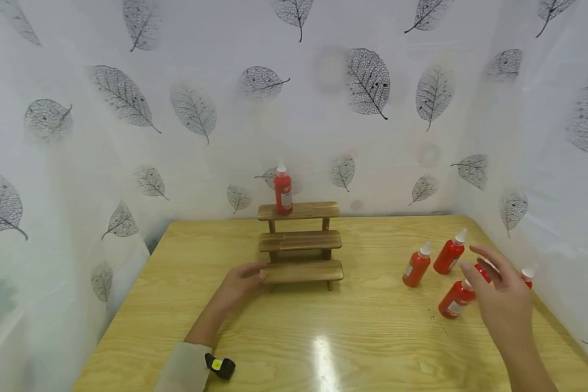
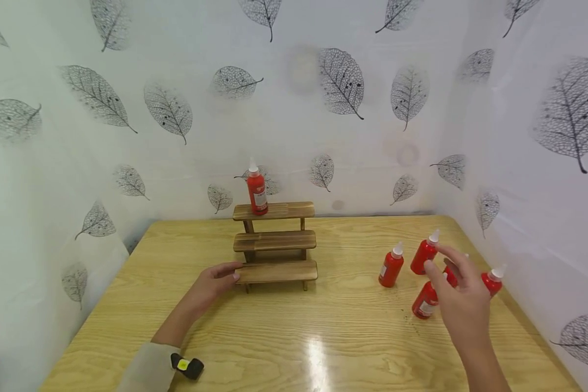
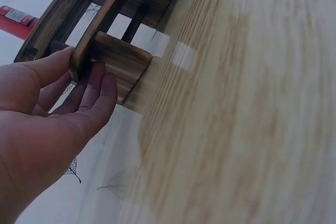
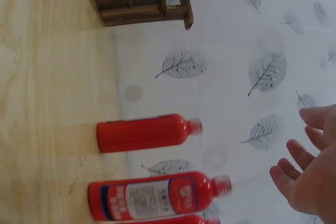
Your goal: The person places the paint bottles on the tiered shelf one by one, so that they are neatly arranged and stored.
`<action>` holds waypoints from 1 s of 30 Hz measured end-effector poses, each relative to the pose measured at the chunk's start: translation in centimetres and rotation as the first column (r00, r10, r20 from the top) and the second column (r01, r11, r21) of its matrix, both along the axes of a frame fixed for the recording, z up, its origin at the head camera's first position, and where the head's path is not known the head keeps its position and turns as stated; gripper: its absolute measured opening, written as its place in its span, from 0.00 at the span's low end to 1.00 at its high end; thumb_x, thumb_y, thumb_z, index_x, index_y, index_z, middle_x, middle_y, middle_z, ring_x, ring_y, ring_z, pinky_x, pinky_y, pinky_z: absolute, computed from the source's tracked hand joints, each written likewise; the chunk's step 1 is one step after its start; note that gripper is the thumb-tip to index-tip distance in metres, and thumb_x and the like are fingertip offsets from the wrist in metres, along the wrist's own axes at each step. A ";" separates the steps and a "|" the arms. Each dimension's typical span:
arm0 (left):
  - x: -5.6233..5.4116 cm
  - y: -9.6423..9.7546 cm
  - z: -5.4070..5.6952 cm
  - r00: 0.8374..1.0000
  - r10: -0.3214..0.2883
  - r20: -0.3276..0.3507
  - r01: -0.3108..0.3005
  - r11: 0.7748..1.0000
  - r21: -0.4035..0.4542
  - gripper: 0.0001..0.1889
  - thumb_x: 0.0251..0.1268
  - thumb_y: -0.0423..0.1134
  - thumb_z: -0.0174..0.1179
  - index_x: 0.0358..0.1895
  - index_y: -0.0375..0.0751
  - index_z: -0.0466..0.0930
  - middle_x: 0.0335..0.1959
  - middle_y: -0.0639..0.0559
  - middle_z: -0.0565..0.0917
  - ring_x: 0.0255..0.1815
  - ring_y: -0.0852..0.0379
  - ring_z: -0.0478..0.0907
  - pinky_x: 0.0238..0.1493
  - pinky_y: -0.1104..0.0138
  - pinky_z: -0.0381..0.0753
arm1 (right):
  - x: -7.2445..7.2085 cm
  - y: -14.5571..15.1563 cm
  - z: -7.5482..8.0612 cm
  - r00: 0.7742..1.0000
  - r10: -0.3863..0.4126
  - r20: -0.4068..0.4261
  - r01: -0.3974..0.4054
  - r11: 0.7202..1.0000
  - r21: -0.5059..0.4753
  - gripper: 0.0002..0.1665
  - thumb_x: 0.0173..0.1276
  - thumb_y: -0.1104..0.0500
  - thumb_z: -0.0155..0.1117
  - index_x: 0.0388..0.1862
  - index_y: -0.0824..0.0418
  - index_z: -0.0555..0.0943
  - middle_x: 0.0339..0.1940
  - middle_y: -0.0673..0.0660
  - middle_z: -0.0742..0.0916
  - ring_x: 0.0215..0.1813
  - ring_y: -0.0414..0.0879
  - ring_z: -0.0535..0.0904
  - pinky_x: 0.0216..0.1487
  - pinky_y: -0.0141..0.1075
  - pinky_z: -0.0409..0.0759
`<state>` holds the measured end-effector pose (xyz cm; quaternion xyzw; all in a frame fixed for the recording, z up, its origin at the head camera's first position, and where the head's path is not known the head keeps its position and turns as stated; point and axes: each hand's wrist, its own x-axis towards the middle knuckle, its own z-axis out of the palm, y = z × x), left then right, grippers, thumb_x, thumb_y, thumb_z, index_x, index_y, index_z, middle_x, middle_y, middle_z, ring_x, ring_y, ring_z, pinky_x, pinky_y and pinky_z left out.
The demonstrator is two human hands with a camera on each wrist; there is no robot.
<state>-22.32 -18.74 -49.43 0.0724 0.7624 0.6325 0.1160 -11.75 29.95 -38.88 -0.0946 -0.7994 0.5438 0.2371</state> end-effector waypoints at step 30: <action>0.0 0.4 -0.2 0.999 0.015 0.043 -0.019 0.997 0.076 0.24 0.72 0.42 0.61 0.68 0.39 0.75 0.76 0.40 0.67 0.78 0.38 0.57 0.77 0.42 0.58 | 0.0 4.3 -6.9 0.945 -0.003 0.326 -0.010 0.999 0.040 0.40 0.70 0.42 0.66 0.76 0.55 0.66 0.57 0.34 0.77 0.51 0.20 0.69 0.40 0.12 0.73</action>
